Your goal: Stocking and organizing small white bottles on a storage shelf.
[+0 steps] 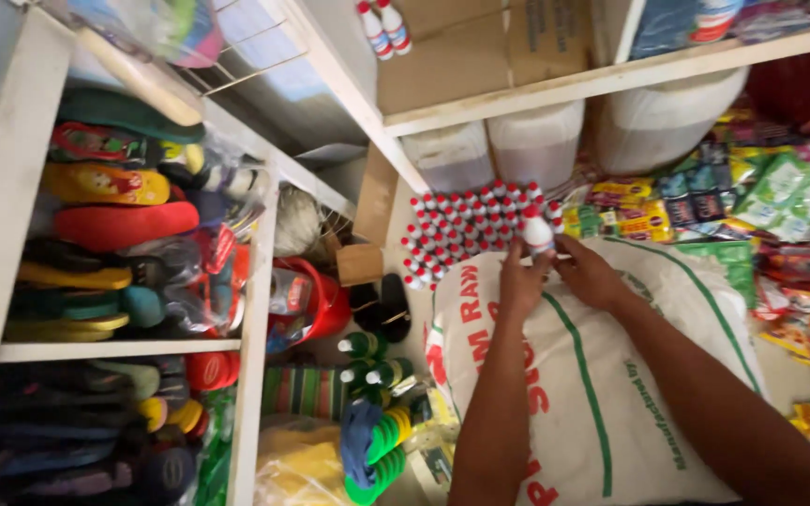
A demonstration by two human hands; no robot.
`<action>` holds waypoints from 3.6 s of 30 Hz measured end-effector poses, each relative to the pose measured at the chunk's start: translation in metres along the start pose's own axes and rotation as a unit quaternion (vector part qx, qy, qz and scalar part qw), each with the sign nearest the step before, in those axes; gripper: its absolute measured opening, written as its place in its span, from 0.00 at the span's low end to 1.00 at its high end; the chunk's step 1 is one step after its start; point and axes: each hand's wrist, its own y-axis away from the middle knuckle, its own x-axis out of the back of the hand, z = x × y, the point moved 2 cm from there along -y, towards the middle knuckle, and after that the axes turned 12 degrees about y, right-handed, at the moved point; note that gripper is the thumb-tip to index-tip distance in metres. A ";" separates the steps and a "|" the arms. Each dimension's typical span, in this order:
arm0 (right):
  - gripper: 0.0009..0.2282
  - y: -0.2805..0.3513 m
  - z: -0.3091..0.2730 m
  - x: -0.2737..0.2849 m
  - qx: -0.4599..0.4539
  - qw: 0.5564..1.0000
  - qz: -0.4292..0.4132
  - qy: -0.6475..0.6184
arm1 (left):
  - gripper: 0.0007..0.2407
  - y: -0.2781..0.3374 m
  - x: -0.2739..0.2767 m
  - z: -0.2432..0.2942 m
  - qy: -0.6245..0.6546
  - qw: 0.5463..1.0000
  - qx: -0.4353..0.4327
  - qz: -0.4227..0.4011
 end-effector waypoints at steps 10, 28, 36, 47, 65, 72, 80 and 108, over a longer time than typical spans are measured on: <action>0.21 -0.004 0.035 0.001 -0.092 0.991 0.021 -0.092 | 0.23 0.003 -0.015 0.001 -0.044 0.997 0.028 -0.063; 0.21 0.010 -0.004 0.012 -0.108 0.989 0.000 -0.099 | 0.23 0.000 -0.008 -0.011 -0.083 0.993 0.070 -0.037; 0.21 0.012 -0.011 0.016 -0.109 0.989 -0.009 -0.104 | 0.23 0.000 -0.007 -0.010 -0.087 0.993 0.067 -0.044; 0.21 0.012 -0.007 0.014 -0.108 0.989 0.006 -0.098 | 0.25 0.000 -0.007 -0.011 -0.082 0.994 0.057 -0.052; 0.22 0.013 -0.010 0.016 -0.108 0.990 0.011 -0.094 | 0.24 -0.002 -0.007 -0.014 -0.055 0.996 0.050 -0.054; 0.22 0.012 -0.008 0.016 -0.107 0.990 0.007 -0.095 | 0.23 0.002 -0.005 -0.012 -0.055 0.996 0.044 -0.048; 0.19 0.016 -0.018 0.022 -0.105 0.994 0.004 -0.037 | 0.20 0.008 -0.010 -0.008 -0.016 0.998 0.032 -0.051; 0.26 -0.214 -0.086 0.035 0.024 0.994 -0.030 0.105 | 0.22 -0.164 0.039 0.105 0.099 0.992 -0.072 0.022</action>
